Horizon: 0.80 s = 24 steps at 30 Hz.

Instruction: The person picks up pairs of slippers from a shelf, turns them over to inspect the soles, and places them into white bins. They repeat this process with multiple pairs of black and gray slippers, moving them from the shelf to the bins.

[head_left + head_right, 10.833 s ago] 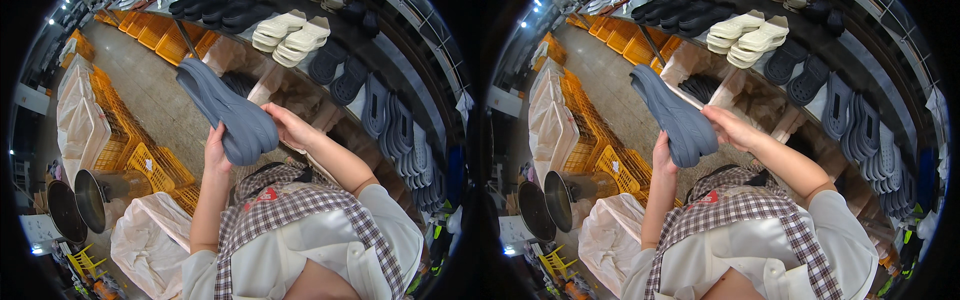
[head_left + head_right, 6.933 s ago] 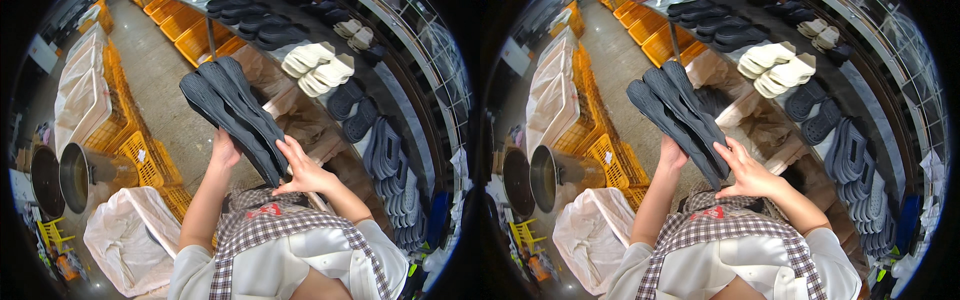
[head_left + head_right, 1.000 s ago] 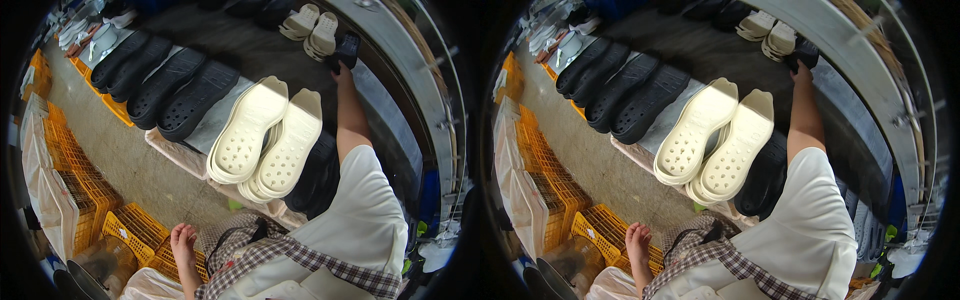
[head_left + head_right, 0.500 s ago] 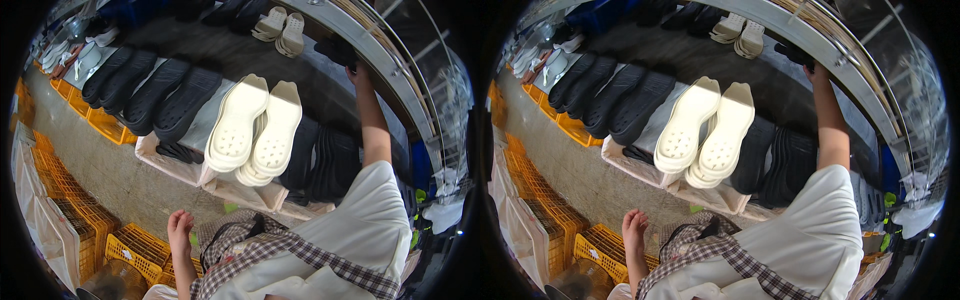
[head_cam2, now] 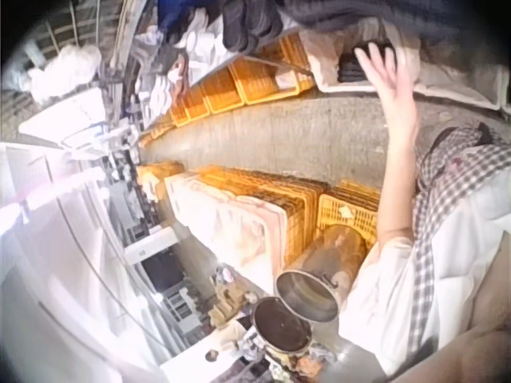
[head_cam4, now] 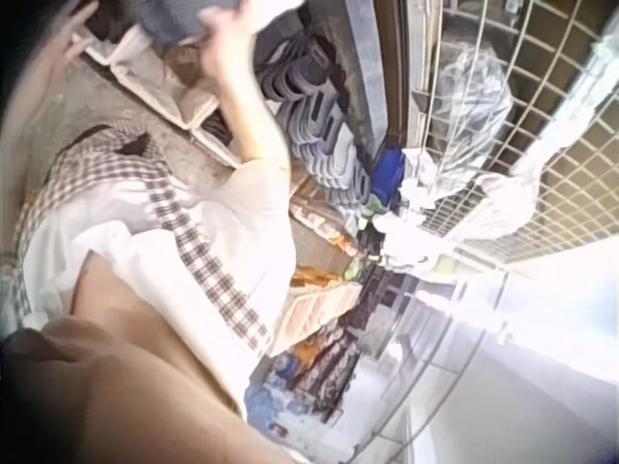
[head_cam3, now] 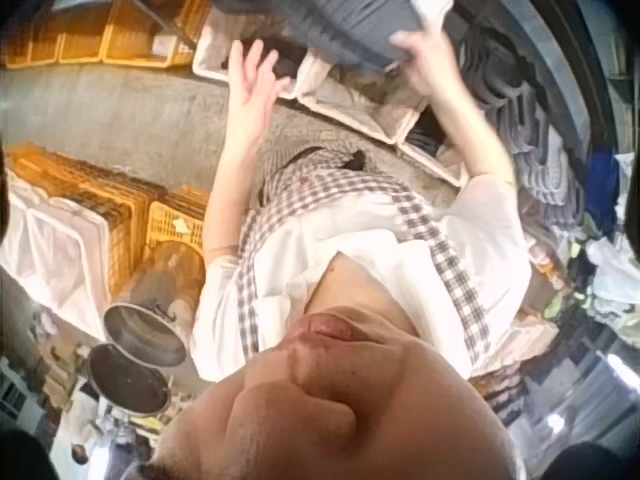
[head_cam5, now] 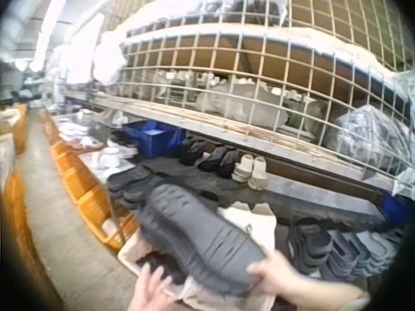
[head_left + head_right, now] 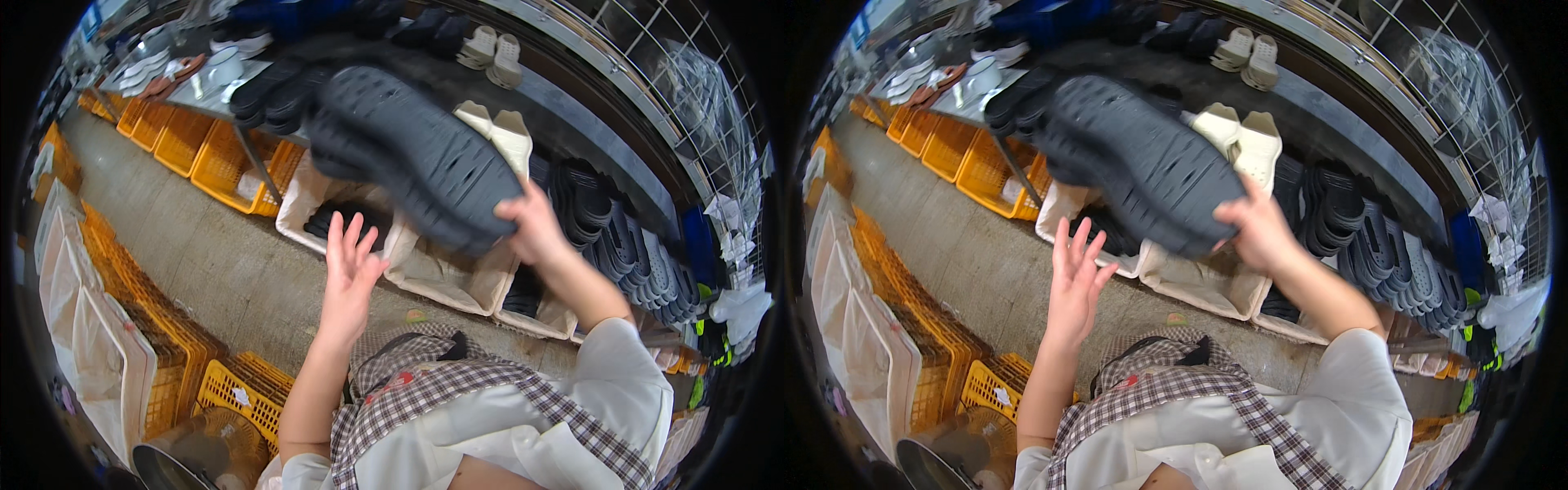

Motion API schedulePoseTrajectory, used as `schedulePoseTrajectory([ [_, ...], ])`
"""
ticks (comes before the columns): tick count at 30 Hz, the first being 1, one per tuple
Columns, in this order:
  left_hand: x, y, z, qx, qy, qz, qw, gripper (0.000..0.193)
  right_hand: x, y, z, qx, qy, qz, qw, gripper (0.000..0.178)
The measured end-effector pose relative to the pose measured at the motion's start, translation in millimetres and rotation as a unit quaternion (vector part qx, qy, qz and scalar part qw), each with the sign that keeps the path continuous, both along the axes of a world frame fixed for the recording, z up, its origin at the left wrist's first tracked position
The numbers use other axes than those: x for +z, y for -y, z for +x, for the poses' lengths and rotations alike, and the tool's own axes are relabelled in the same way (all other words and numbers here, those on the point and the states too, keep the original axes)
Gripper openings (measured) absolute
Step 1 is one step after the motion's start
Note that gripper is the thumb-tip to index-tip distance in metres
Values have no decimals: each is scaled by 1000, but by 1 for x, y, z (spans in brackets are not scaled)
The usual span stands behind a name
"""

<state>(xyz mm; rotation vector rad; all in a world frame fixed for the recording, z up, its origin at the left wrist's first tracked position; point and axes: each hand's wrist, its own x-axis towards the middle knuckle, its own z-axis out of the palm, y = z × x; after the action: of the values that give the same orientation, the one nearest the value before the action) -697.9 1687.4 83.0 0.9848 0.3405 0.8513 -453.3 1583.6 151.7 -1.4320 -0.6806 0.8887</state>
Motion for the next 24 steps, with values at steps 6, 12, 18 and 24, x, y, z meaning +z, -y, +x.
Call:
schedulePoseTrajectory([
  [6,-16,-20,-49,188,126,-207,952,62,-51,-13,-135,265,487,119,824,79],
  [12,-57,-14,-102,177,161,-216,947,63,-53,-25,-167,351,331,167,860,80],
  [18,-62,7,-105,136,137,-210,958,61,-52,-48,-191,359,29,107,927,65],
  [24,-73,17,-100,78,184,-286,937,67,-43,-42,-195,349,-124,42,928,64],
])
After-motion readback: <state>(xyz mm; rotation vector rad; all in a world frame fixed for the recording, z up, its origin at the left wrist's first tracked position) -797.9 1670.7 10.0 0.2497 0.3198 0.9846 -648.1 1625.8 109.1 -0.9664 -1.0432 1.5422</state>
